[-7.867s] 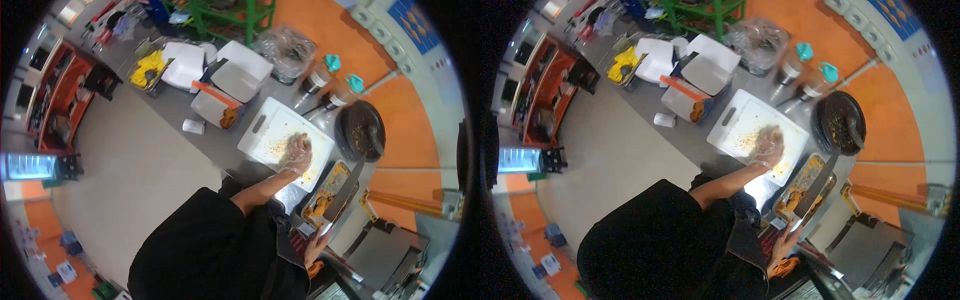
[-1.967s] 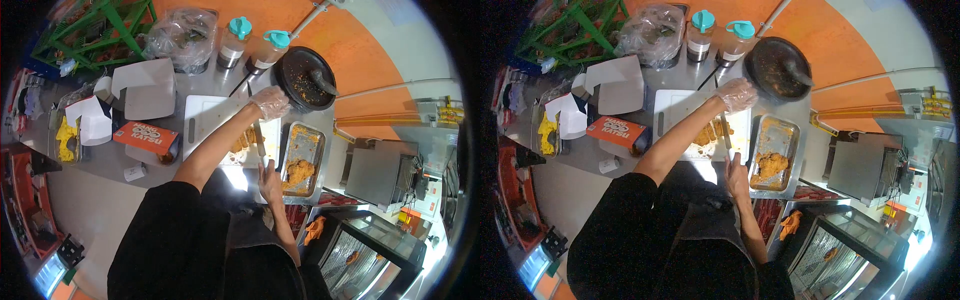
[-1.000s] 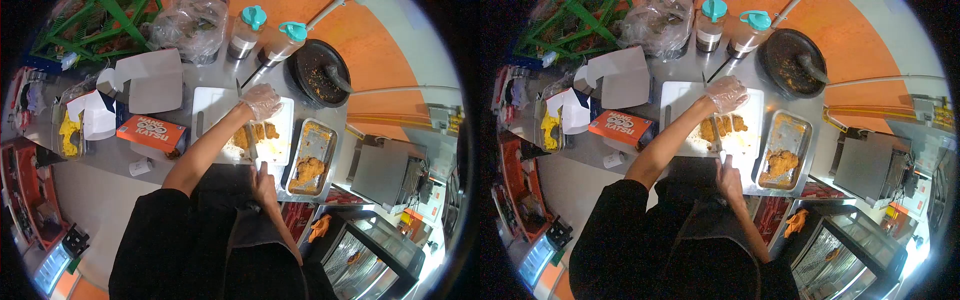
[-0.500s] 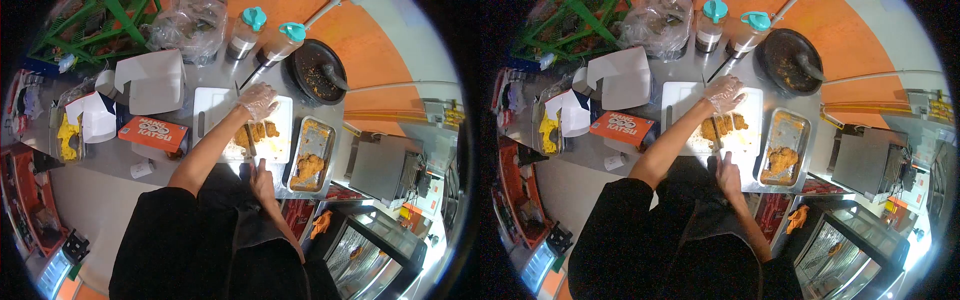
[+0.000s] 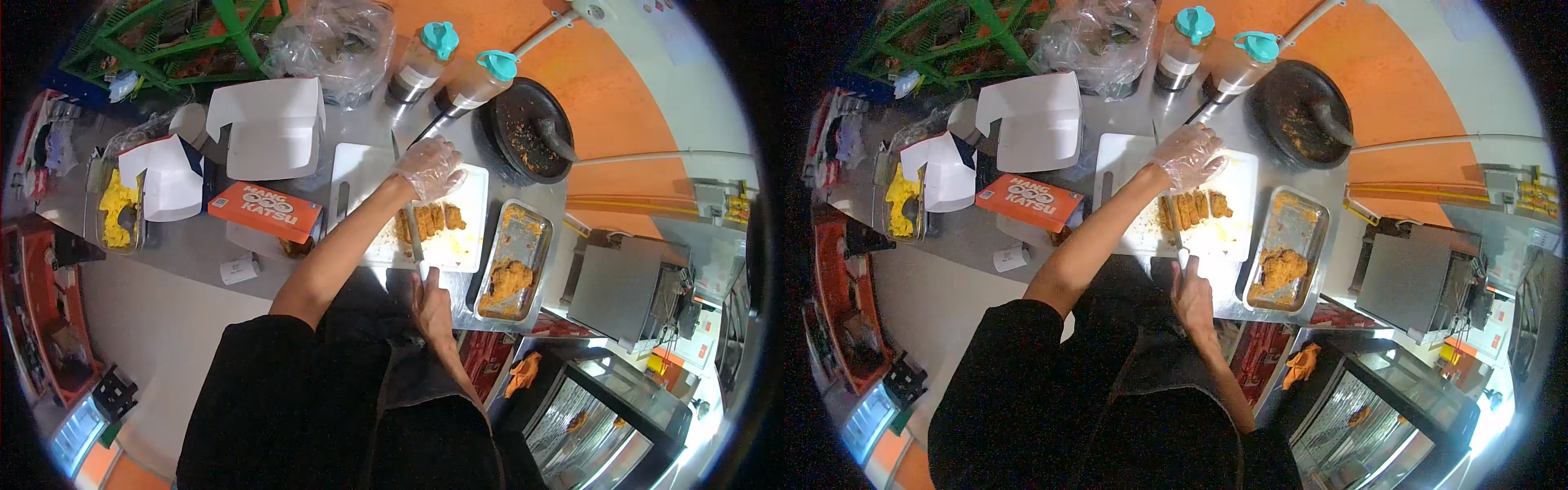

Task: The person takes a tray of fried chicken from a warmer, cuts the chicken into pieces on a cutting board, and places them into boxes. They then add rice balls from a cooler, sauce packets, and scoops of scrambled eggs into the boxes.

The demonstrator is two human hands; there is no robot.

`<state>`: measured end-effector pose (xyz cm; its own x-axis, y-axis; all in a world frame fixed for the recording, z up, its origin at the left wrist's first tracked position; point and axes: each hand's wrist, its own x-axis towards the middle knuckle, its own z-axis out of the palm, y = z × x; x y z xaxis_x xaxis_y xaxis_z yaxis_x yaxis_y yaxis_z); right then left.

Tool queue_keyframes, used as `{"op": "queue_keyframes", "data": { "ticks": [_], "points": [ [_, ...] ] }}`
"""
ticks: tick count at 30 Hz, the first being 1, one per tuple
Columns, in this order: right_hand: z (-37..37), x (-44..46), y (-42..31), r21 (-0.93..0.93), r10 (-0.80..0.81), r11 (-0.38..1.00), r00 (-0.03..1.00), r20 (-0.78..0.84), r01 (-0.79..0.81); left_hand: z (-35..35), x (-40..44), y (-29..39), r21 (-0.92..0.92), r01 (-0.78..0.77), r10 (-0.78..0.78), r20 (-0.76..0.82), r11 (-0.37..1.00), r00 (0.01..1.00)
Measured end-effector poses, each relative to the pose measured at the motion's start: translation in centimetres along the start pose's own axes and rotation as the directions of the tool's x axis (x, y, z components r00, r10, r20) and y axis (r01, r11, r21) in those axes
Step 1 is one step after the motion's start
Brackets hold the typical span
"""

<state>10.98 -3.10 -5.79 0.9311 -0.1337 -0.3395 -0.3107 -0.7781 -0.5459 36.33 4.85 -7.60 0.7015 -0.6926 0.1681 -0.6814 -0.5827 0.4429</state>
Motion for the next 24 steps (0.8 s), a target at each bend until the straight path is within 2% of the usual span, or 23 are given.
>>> {"op": "queue_keyframes", "data": {
  "ticks": [7,9,10,16,18,19,20,21,22,24],
  "points": [
    [-0.1,0.3,-0.1,0.0,-0.007,1.0,1.0,-0.019,0.007,0.1,0.3,0.0,-0.003,-0.004,0.004,-0.044,1.0,0.999],
    [0.2,0.6,0.2,-0.017,-0.025,1.0,1.0,-0.014,0.025,0.3,0.1,0.0,0.015,0.014,-0.015,0.066,1.0,0.998],
    [0.5,0.7,0.2,-0.019,-0.006,1.0,1.0,-0.013,0.006,0.4,0.0,0.0,0.013,0.019,-0.02,0.068,1.0,0.997],
    [2.2,1.0,1.1,-0.064,0.026,0.998,0.999,-0.022,-0.028,1.4,-0.7,-0.4,-0.058,0.065,-0.068,-0.048,0.996,0.997],
    [3.3,1.4,1.8,-0.09,0.056,0.994,0.998,-0.008,-0.056,2.2,-1.3,-0.5,-0.048,0.047,-0.055,-0.167,0.998,0.984],
    [4.2,1.4,2.6,-0.106,-0.007,0.994,0.999,-0.053,0.001,2.7,-1.4,-0.6,-0.057,0.054,-0.062,-0.155,0.997,0.986],
    [4.3,1.3,2.5,-0.126,-0.068,0.991,0.993,-0.099,0.055,2.6,-1.4,-0.5,-0.08,0.092,-0.097,-0.069,0.993,0.993],
    [4.2,1.5,2.3,-0.124,-0.06,0.991,0.993,-0.1,0.047,2.4,-1.3,-0.5,-0.092,0.122,-0.121,0.014,0.988,0.993],
    [4.0,1.6,2.2,-0.086,-0.009,0.996,0.998,-0.06,0.003,3.0,-1.5,-0.5,-0.096,0.115,-0.113,0.02,0.989,0.993],
    [3.1,1.9,1.7,-0.045,0.029,0.998,0.998,-0.05,-0.032,3.6,-1.2,-0.6,-0.094,0.08,-0.094,-0.157,0.992,0.983]
  ]
}}
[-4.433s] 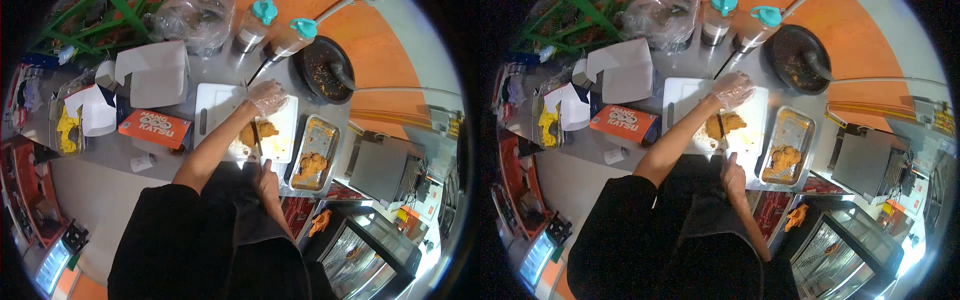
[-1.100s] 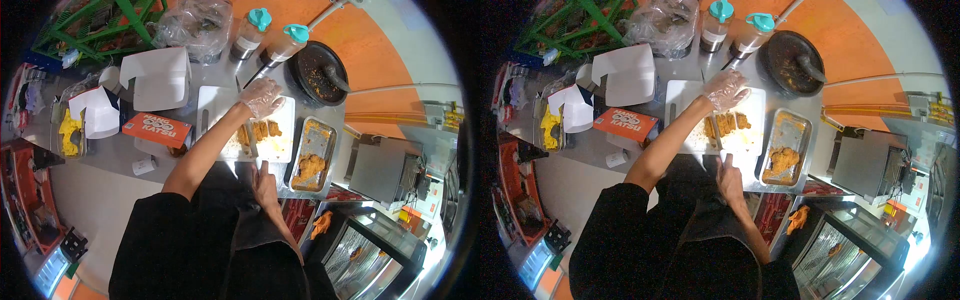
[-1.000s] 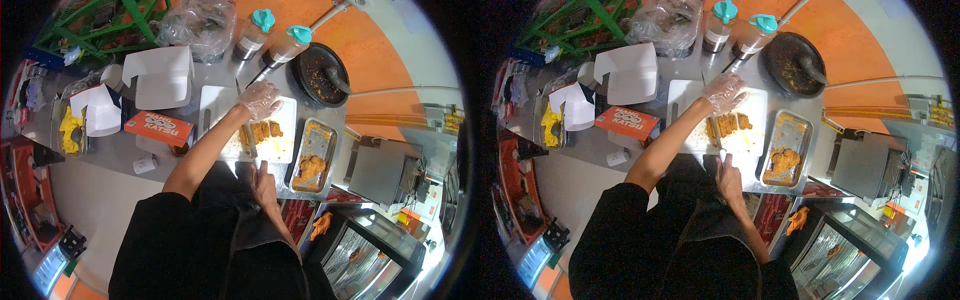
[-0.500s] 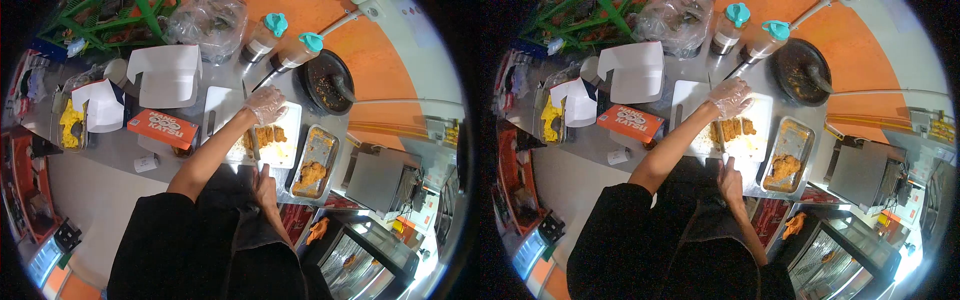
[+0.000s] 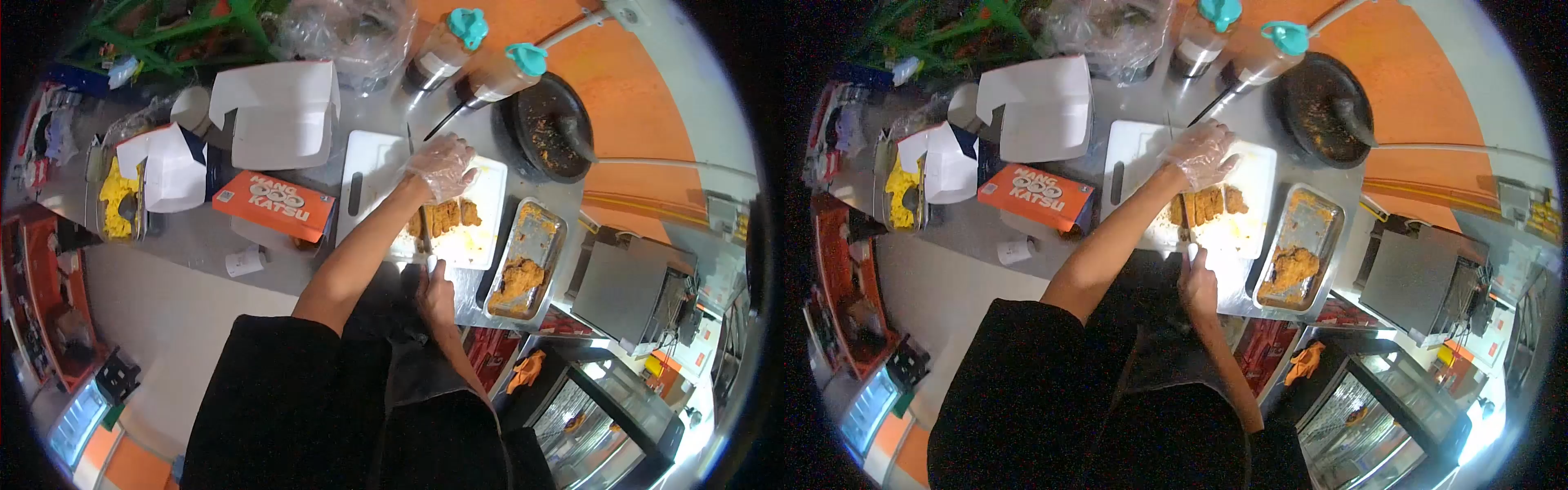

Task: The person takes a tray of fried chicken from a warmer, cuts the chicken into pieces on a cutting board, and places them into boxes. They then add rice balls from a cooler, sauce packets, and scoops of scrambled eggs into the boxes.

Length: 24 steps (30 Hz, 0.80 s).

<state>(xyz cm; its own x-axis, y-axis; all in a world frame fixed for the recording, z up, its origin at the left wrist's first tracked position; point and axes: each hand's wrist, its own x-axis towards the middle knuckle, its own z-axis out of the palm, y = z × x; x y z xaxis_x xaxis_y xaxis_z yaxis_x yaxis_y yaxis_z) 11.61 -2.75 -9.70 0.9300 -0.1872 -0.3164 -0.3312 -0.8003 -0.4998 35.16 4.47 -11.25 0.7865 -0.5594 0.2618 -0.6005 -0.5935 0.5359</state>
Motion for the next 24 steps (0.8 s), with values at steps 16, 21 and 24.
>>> {"op": "queue_keyframes", "data": {
  "ticks": [16,21,24],
  "points": [
    [-7.8,-7.0,7.1,0.57,0.149,0.82,0.979,-0.142,-0.042,2.4,-12.1,8.4,0.063,0.371,-0.36,-0.145,0.926,0.922],
    [-10.6,-9.6,10.6,0.66,0.275,0.742,0.952,-0.134,-0.121,3.3,-12.7,6.1,-0.007,0.365,-0.365,0.014,0.931,0.931],
    [-12.2,-10.0,11.0,0.715,0.301,0.688,0.945,-0.13,-0.121,3.1,-13.3,5.5,-0.016,0.337,-0.337,-0.018,0.941,0.941]
  ]
}}
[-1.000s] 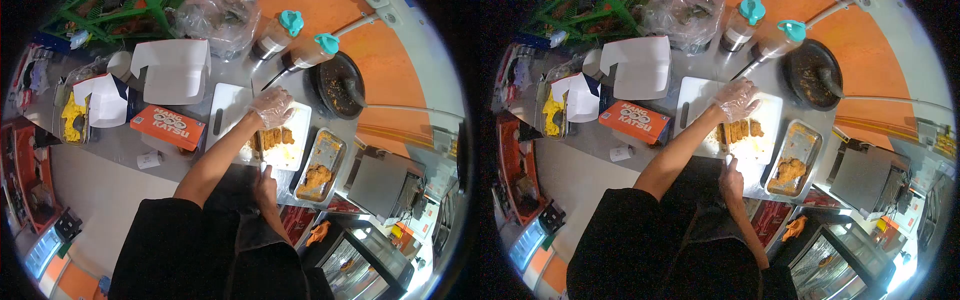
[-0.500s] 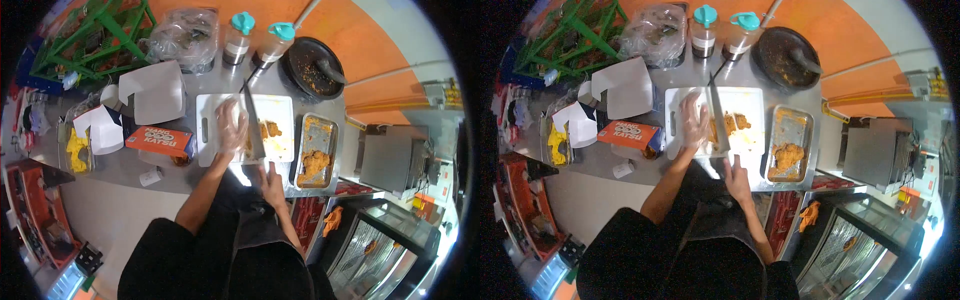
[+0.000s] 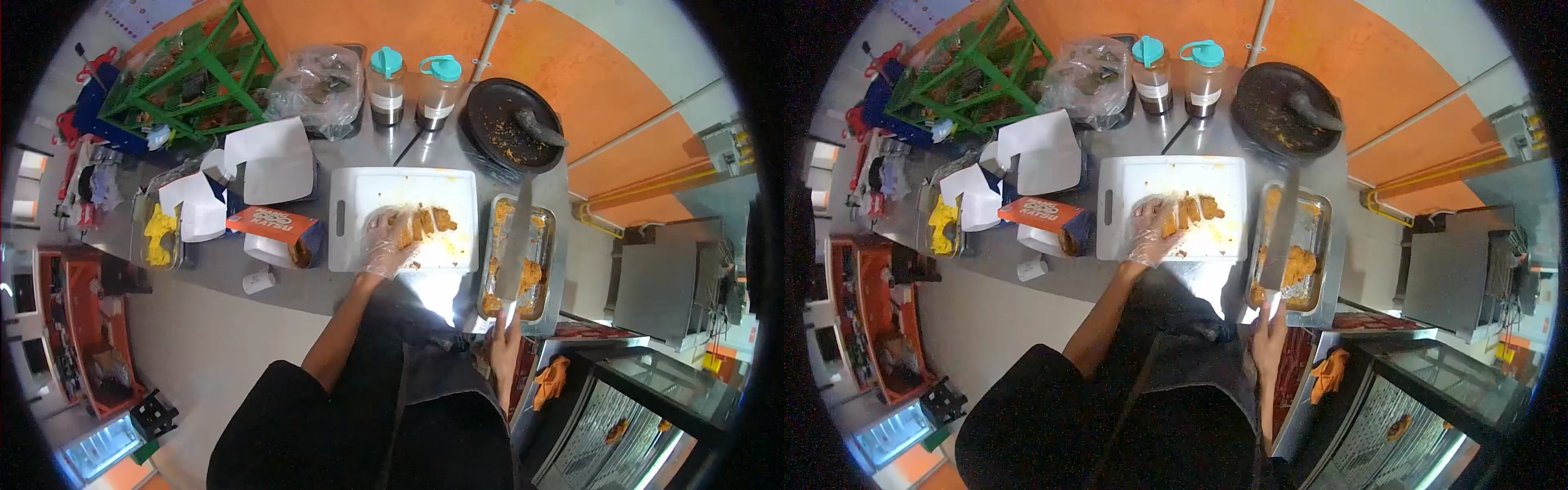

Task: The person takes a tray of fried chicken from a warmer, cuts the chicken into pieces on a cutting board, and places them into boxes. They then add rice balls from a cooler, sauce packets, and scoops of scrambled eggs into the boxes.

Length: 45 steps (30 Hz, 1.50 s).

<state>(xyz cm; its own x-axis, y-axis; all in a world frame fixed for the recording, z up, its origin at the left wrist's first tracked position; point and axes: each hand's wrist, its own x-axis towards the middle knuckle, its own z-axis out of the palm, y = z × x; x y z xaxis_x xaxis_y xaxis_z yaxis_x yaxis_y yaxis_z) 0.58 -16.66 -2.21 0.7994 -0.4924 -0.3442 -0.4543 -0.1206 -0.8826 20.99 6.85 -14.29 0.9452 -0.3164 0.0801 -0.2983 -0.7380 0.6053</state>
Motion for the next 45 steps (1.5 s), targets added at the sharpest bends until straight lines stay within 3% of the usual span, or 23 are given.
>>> {"op": "queue_keyframes", "data": {
  "ticks": [5,7,9,11,16,19,20,22,23,24,26,28,30,31,32,33,35,39,41,42,43,44,45],
  "points": [
    [-2.2,1.2,1.7,0.033,0.08,0.996,0.997,-0.016,-0.079,-0.7,-0.9,2.3,0.107,0.071,-0.052,-0.176,0.992,0.983],
    [-2.9,1.9,2.3,0.068,0.021,0.997,1.0,0.018,-0.022,-0.9,-1.2,4.5,0.307,0.279,-0.253,-0.124,0.91,0.96],
    [-3.5,2.3,2.4,0.092,0.029,0.995,0.999,0.015,-0.031,0.4,-1.5,4.1,0.297,0.341,-0.289,-0.205,0.892,0.935],
    [-3.9,2.7,2.5,0.059,0.059,0.997,0.998,-0.025,-0.057,0.0,-1.6,4.3,0.308,0.385,-0.388,-0.053,0.87,0.92],
    [-4.4,3.0,0.7,0.152,0.091,0.984,0.996,-0.007,-0.089,-0.1,-2.3,3.8,0.368,0.401,-0.425,-0.018,0.839,0.905],
    [-4.6,4.6,3.0,0.103,0.006,0.995,0.998,-0.066,0.001,0.2,-2.6,2.9,0.524,0.253,-0.304,0.013,0.813,0.952],
    [-5.5,4.2,1.3,0.066,0.086,0.994,0.995,0.042,-0.088,0.3,-3.0,2.6,0.409,0.296,-0.302,-0.05,0.863,0.952],
    [-6.1,6.2,5.4,0.006,-0.013,1.0,1.0,0.015,0.013,0.6,-2.7,0.8,0.291,0.32,-0.298,-0.117,0.902,0.947],
    [-6.2,7.0,6.8,-0.061,-0.109,0.992,0.994,-0.012,0.108,0.8,-1.8,-0.9,0.094,0.259,-0.222,-0.296,0.961,0.929],
    [-6.1,6.6,5.7,0.033,-0.048,0.998,0.999,0.006,0.048,-0.7,-0.8,-0.9,-0.092,0.149,-0.175,-0.47,0.984,0.865],
    [-5.8,6.3,5.0,0.049,-0.032,0.998,0.999,-0.015,0.032,-7.0,1.8,0.2,0.031,0.387,-0.336,-0.437,0.922,0.834],
    [-5.8,5.5,3.4,0.055,-0.013,0.998,0.999,-0.031,0.015,-13.4,5.8,1.6,0.119,0.675,-0.563,-0.458,0.728,0.688],
    [-5.7,4.5,0.5,0.076,0.124,0.989,0.99,0.063,-0.128,-16.5,8.5,-2.0,0.202,0.793,-0.624,-0.519,0.574,0.584],
    [-5.7,4.9,1.7,0.08,0.119,0.989,0.991,0.058,-0.124,-18.4,9.6,-3.5,0.279,0.807,-0.699,-0.404,0.521,0.591],
    [-5.7,5.4,3.9,0.011,-0.003,1.0,1.0,0.007,0.003,-17.2,9.8,-8.3,0.263,0.775,-0.595,-0.517,0.574,0.615],
    [-5.7,5.8,4.9,-0.064,-0.126,0.99,0.991,-0.039,0.123,-15.1,11.1,-14.9,0.263,0.763,-0.603,-0.484,0.591,0.634],
    [-5.3,4.5,2.9,0.045,-0.075,0.996,0.997,-0.031,0.076,-11.4,13.6,-26.5,0.259,0.738,-0.618,-0.415,0.624,0.668],
    [-4.8,2.5,1.4,0.171,0.041,0.985,0.996,-0.077,-0.027,-15.5,13.6,-18.0,0.334,0.607,-0.601,-0.136,0.721,0.788],
    [-4.7,2.0,1.7,0.172,0.065,0.984,0.991,-0.113,-0.045,-14.3,13.1,-21.4,0.084,0.516,-0.522,0.142,0.853,0.841],
    [-4.7,1.9,1.7,0.173,0.068,0.984,0.988,-0.135,-0.044,-15.6,12.8,-24.2,0.471,-0.165,0.034,0.275,0.867,0.961],
    [-4.7,1.7,1.3,0.172,0.078,0.984,0.987,-0.138,-0.054,-15.6,12.8,-25.0,0.467,-0.168,0.032,0.284,0.868,0.958],
    [-4.9,1.4,0.7,0.195,0.119,0.976,0.986,-0.119,-0.094,-15.6,12.5,-25.3,0.068,0.19,-0.198,0.153,0.979,0.968],
    [-5.0,0.9,0.5,0.218,0.16,0.967,0.982,-0.101,-0.135,-15.6,12.4,-25.5,-0.369,0.468,-0.454,0.132,0.803,0.881]
  ]
}}
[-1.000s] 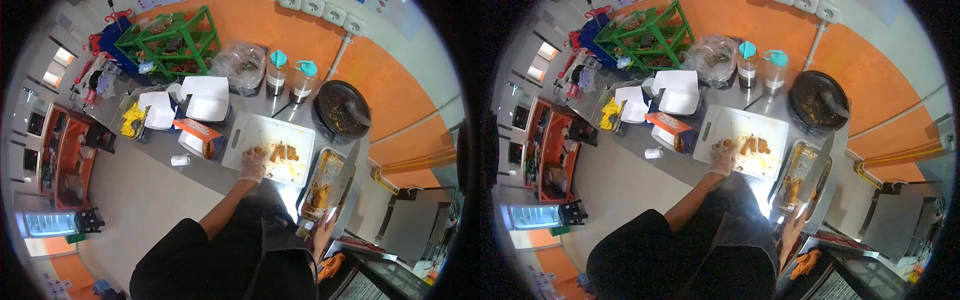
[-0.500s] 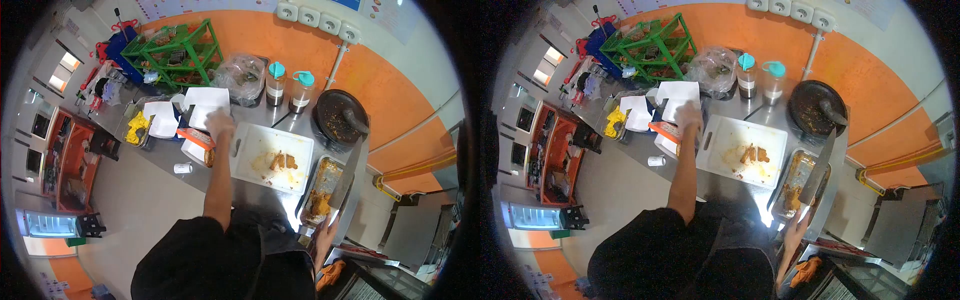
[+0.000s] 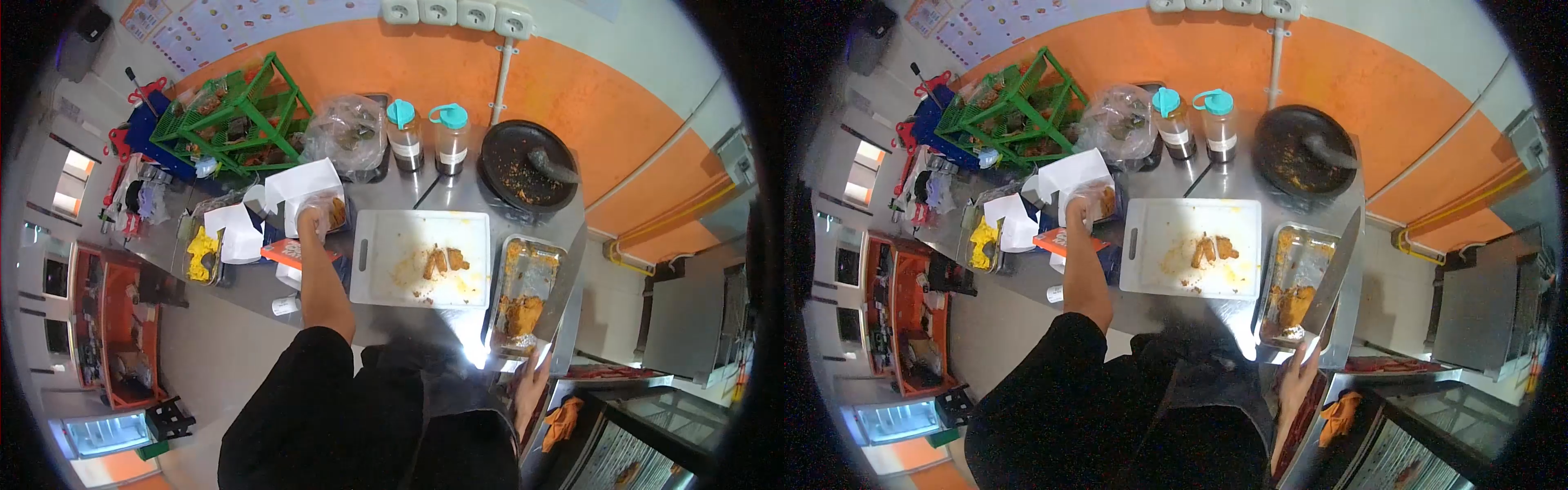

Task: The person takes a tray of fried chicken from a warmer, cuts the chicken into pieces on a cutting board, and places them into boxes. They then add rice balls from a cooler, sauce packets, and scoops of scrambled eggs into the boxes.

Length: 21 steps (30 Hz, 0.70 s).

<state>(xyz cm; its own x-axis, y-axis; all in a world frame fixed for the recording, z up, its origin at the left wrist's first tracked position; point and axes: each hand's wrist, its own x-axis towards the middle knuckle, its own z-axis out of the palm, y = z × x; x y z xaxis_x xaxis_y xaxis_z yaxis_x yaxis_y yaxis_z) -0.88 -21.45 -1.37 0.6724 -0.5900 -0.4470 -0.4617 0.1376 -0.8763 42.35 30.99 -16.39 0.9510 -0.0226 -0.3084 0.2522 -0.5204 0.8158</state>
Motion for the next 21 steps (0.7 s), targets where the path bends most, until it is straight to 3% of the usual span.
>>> {"op": "queue_keyframes", "data": {
  "ticks": [1,2,4,7,8,9,10,11,13,14,16,17,21],
  "points": [
    [-0.6,1.0,1.8,-0.059,-0.052,0.997,0.999,-0.016,0.051,-0.2,0.5,0.2,0.391,0.075,-0.048,-0.077,0.917,0.996],
    [-0.5,0.6,1.8,-0.061,-0.042,0.997,0.999,-0.031,0.04,-0.2,0.3,0.2,0.395,0.07,-0.05,-0.06,0.916,0.997],
    [-0.2,0.6,0.9,-0.084,-0.035,0.996,0.996,-0.084,0.028,0.5,0.0,0.4,0.561,-0.068,0.292,-0.321,0.825,0.901],
    [-0.9,1.6,2.3,-0.071,-0.049,0.996,0.996,-0.069,0.044,9.1,-10.6,15.0,0.535,0.111,0.214,-0.508,0.837,0.835],
    [-0.4,1.5,1.4,-0.073,-0.079,0.995,0.995,-0.068,0.074,13.4,-13.1,17.3,0.453,0.062,0.213,-0.53,0.889,0.821],
    [-0.2,0.8,0.0,0.002,-0.007,1.0,0.999,-0.034,0.008,18.0,-15.3,19.0,0.367,0.011,0.21,-0.554,0.93,0.805],
    [-0.4,0.9,0.2,-0.002,-0.01,1.0,0.999,-0.034,0.01,22.7,-16.8,19.2,0.482,0.116,0.099,-0.398,0.869,0.912],
    [-0.4,1.2,0.5,-0.035,-0.041,0.999,0.999,-0.02,0.04,29.4,-14.9,12.1,0.831,0.072,0.27,-0.26,0.552,0.927],
    [-0.7,1.6,0.7,-0.071,-0.083,0.994,0.997,0.005,0.083,29.1,-21.0,22.0,0.637,0.095,-0.059,-0.079,0.765,0.995],
    [-1.0,1.7,0.9,-0.141,-0.086,0.986,0.996,-0.012,0.083,29.6,-21.3,22.7,0.628,0.11,-0.062,-0.098,0.771,0.993],
    [-1.7,1.4,1.7,-0.283,-0.092,0.956,0.995,-0.027,0.081,29.6,-21.8,23.1,0.748,-0.035,0.004,0.044,0.663,0.999],
    [-1.9,1.5,2.1,-0.349,-0.101,0.933,0.994,-0.032,0.083,30.5,-20.8,22.0,0.744,-0.007,-0.005,0.014,0.668,1.0],
    [-2.8,2.8,5.9,-0.17,-0.155,0.974,0.987,-0.033,0.147,34.3,-16.8,16.1,0.799,-0.055,0.082,0.008,0.599,0.997]
  ]
}}
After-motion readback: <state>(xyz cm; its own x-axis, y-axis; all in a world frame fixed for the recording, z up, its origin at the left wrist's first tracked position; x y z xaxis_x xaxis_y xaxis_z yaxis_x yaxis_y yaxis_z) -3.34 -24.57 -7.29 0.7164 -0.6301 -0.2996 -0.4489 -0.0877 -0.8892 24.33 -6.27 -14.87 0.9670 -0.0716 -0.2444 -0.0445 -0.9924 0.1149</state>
